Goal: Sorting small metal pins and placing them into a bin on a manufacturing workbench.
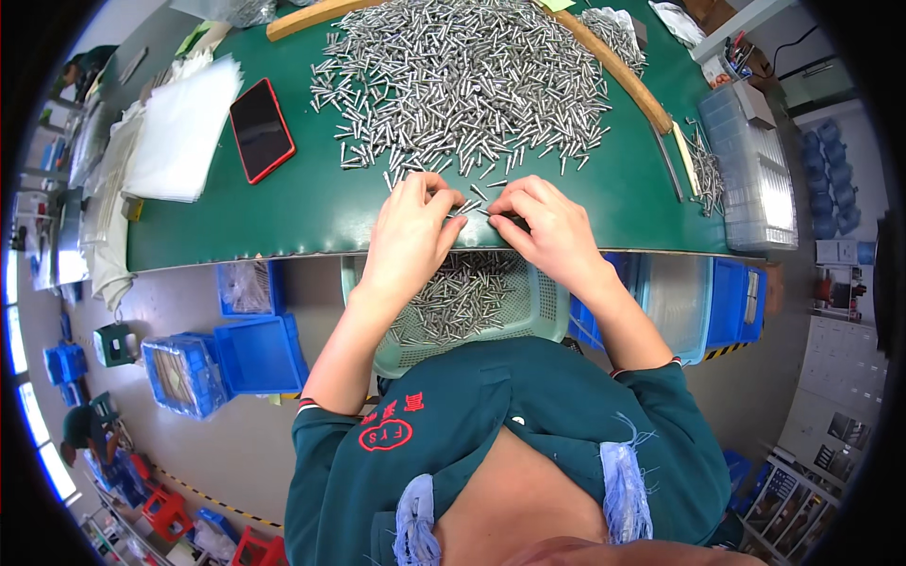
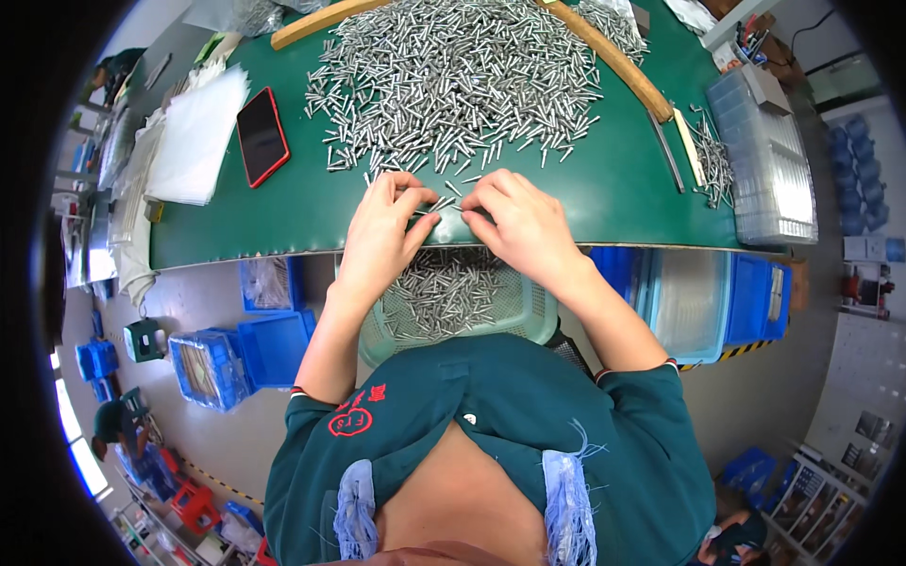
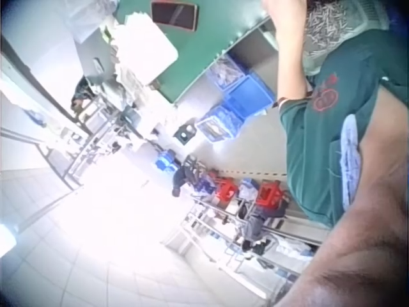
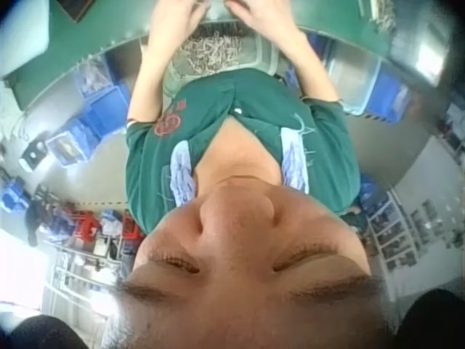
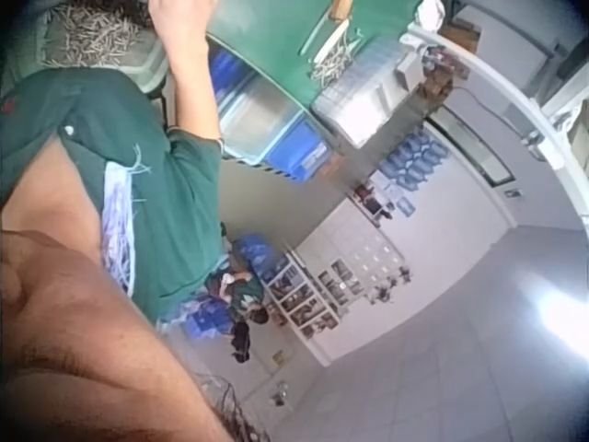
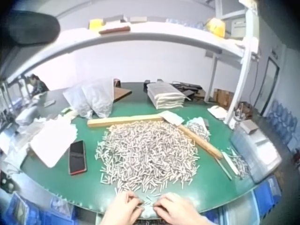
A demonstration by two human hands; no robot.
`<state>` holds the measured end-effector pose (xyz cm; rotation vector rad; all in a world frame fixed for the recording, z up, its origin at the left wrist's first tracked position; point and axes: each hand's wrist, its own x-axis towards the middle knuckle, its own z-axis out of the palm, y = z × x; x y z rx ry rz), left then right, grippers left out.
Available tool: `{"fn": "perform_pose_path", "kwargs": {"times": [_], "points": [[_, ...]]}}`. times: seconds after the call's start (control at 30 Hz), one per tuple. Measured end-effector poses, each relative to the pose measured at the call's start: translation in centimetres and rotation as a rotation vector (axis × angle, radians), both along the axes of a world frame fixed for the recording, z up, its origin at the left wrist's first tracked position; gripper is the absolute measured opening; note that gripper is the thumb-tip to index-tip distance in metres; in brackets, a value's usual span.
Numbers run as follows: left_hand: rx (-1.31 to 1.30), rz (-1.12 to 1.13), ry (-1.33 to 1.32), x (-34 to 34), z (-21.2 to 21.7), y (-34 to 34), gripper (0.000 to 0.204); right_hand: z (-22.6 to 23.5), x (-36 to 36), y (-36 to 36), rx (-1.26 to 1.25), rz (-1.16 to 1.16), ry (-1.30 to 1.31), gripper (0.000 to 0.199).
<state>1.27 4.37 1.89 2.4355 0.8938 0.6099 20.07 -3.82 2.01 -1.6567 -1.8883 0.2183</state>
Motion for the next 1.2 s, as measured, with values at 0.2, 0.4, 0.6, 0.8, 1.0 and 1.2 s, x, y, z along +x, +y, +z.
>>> {"fn": "perform_pose_path", "kwargs": {"times": [0.2,0.4,0.6,0.8,1.0,1.2], "points": [[-0.003,-0.056,-0.007,-0.8,0.0,-0.2,0.026,0.2,-0.1,-0.2,-0.042,-0.061,0.017,0.011],[0.038,-0.102,-0.028,-0.1,-0.2,-0.2,0.029,0.2,-0.4,0.6,-0.022,-0.04,0.003,0.011],[0.134,-0.121,-0.049,0.5,-0.8,0.5,0.026,0.2,0.2,-0.1,-0.033,-0.089,0.026,0.013],[0.096,0.048,0.009,0.5,-0.7,-0.1,0.028,0.3,-0.6,-1.1,-0.04,-0.08,0.015,0.015],[0.058,0.024,0.053,-0.9,0.4,-0.9,0.028,0.0,-1.9,-0.4,-0.036,-0.044,-0.024,0.017],[0.121,0.02,0.159,-2.2,0.9,-1.1,0.015,0.2,-2.6,0.2,-0.033,-0.037,-0.003,0.02]]}}
